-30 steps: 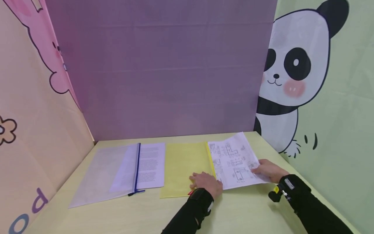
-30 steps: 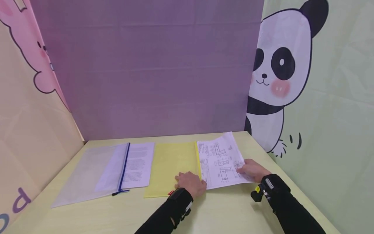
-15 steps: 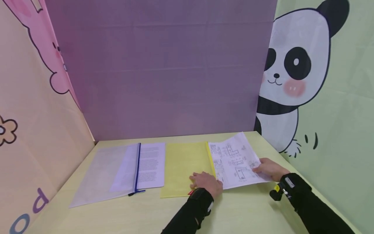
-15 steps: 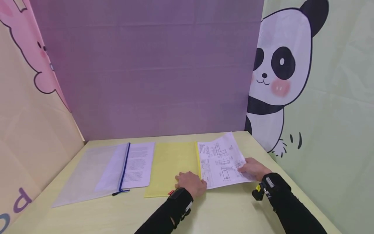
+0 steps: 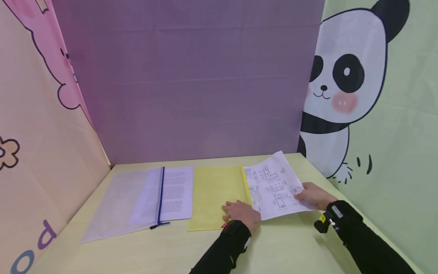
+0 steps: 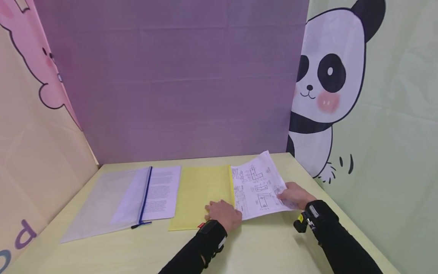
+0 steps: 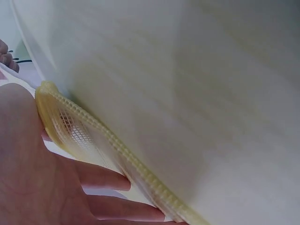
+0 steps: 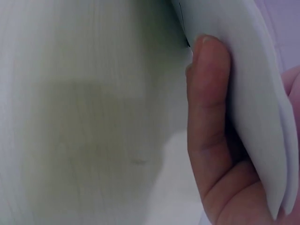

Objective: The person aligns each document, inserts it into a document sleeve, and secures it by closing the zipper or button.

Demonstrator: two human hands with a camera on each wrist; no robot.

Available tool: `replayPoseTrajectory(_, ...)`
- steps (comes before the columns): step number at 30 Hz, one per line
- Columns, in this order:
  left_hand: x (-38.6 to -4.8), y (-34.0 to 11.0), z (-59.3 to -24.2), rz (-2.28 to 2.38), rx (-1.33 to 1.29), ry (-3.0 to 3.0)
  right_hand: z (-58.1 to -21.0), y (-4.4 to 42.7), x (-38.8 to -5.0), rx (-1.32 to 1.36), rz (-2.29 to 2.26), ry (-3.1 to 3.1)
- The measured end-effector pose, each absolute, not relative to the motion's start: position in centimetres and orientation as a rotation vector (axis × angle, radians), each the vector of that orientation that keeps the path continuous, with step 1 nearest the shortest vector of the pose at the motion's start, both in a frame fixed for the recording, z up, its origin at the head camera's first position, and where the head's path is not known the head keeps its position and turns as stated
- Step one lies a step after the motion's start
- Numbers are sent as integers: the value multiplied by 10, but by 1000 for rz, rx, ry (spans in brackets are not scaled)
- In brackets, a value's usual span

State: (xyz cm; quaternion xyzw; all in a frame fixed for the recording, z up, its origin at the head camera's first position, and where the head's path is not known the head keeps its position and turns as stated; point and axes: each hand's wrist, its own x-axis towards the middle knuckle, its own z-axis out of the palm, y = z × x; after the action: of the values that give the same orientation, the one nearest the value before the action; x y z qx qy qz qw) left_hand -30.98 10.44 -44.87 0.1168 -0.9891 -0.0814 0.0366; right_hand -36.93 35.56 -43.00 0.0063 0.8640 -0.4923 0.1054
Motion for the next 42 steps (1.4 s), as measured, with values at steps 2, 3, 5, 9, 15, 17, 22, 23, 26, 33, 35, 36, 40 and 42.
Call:
replayPoseTrajectory(2,-310,105,-450,-209,354,-3037,-428,355,-368,7,-1442,2548)
replayPoseTrajectory(3,-310,105,-451,-191,355,-3037,-426,354,-367,11,-1442,2547)
replayPoseTrajectory(5,-311,106,-452,-170,356,-3037,-424,353,-366,11,-1434,2552)
replayPoseTrajectory(9,-311,105,-452,-193,356,-3030,-422,350,-367,0,-1439,2551)
replayPoseTrajectory(15,-310,103,-450,-259,320,-3041,-424,347,-370,-12,-1425,2549)
replayPoseTrajectory(17,-310,103,-450,-259,311,-3046,-424,348,-370,17,-1413,2558)
replayPoseTrajectory(22,-310,103,-450,-218,324,-3039,-422,348,-370,1,-1388,2575)
replayPoseTrajectory(23,-309,103,-449,-204,328,-3034,-422,348,-369,-4,-1393,2574)
replayPoseTrajectory(26,-309,103,-450,-163,336,-3018,-421,347,-370,-9,-1403,2577)
replayPoseTrajectory(33,-310,103,-451,-208,319,-3001,-419,350,-370,-10,-1391,2583)
replayPoseTrajectory(35,-311,103,-452,-211,310,-3002,-418,351,-371,-13,-1394,2580)
replayPoseTrajectory(36,-311,103,-453,-201,305,-3004,-418,352,-371,-16,-1390,2584)
replayPoseTrajectory(40,-311,103,-455,-144,293,-2998,-417,350,-370,-50,-1412,2573)
replayPoseTrajectory(42,-311,103,-456,-131,288,-2997,-417,349,-370,-82,-1416,2573)
